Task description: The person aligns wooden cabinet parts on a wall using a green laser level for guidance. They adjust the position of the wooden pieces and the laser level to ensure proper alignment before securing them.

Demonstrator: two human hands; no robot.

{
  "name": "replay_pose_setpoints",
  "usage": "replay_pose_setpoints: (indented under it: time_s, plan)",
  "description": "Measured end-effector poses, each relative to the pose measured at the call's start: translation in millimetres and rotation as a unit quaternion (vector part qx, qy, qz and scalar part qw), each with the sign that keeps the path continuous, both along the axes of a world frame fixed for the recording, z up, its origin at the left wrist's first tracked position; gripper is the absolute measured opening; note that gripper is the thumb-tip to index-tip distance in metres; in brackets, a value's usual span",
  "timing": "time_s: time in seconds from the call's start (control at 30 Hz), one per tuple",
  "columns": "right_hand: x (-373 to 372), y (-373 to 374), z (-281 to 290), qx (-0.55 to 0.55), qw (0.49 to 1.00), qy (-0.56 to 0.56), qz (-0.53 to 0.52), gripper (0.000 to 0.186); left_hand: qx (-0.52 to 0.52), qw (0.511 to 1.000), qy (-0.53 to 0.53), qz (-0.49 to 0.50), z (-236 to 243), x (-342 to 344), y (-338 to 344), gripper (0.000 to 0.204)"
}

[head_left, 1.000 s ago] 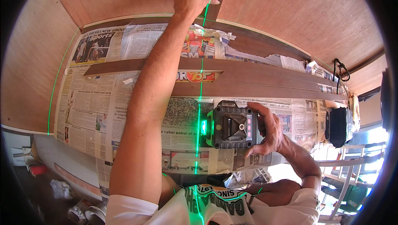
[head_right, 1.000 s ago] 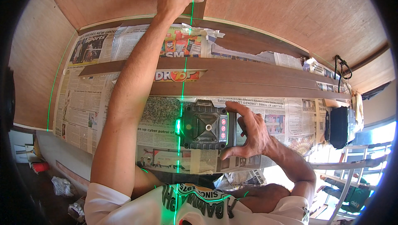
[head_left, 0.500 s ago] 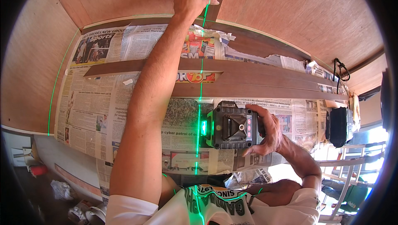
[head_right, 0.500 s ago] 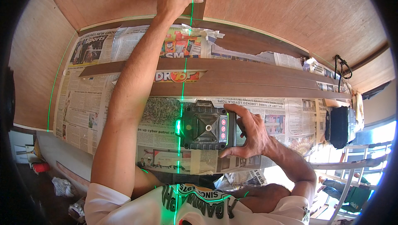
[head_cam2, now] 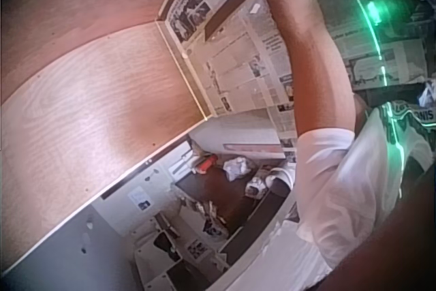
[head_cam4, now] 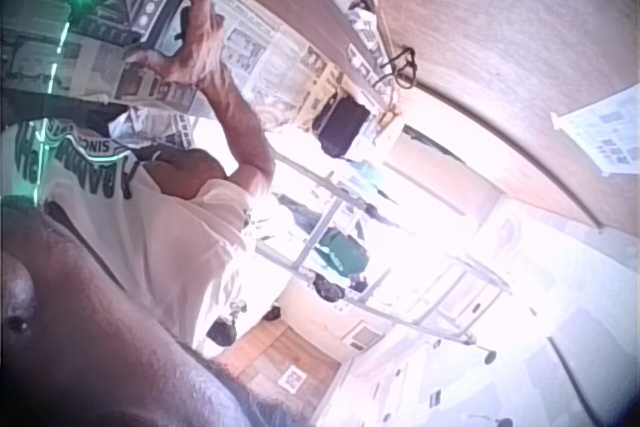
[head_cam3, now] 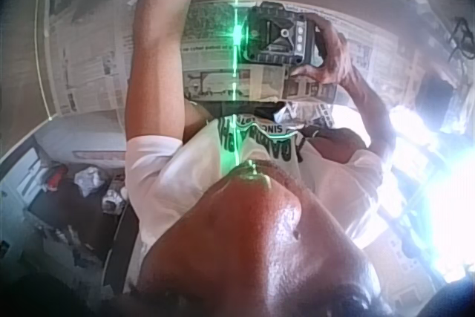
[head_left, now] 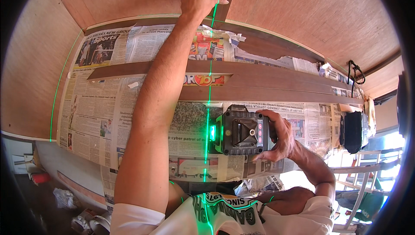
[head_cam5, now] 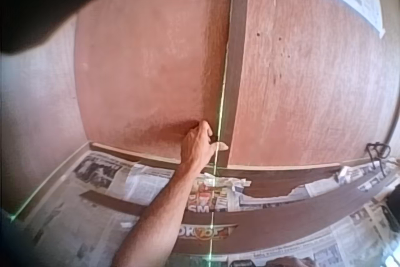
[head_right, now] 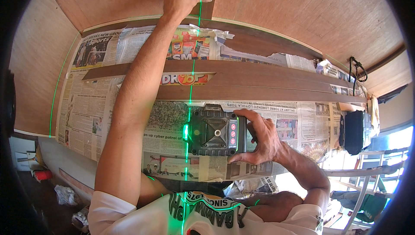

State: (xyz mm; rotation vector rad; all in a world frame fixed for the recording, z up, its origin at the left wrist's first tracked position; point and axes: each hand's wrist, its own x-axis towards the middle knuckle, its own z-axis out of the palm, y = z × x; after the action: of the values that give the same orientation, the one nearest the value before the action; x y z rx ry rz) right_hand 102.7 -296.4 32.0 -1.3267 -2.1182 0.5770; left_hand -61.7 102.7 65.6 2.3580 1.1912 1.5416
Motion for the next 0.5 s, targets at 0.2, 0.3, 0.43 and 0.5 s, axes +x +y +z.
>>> replay_pose_setpoints:
  time_s: [0.2,0.3,0.43,0.5]
  plan:
    - [0.5,-0.6,-0.2,-0.005,1.000,-0.004,-0.001,0.116,0.018,1.000,0.001,0.006,-1.9,-0.5,0.5,0.068]
    - [1.0,-0.7,-0.2,-0.004,1.000,-0.006,0.001,0.116,0.016,1.000,0.001,0.003,-1.7,-0.5,0.8,0.068]
    - [0.9,1.5,-4.4,0.029,1.000,0.000,0.008,0.115,0.020,1.000,0.003,0.009,-1.3,-0.3,0.1,0.068]
    - [0.1,2.7,-4.7,0.042,0.999,0.002,0.011,0.114,0.011,1.000,0.005,0.008,-0.7,-0.7,-0.3,0.068]
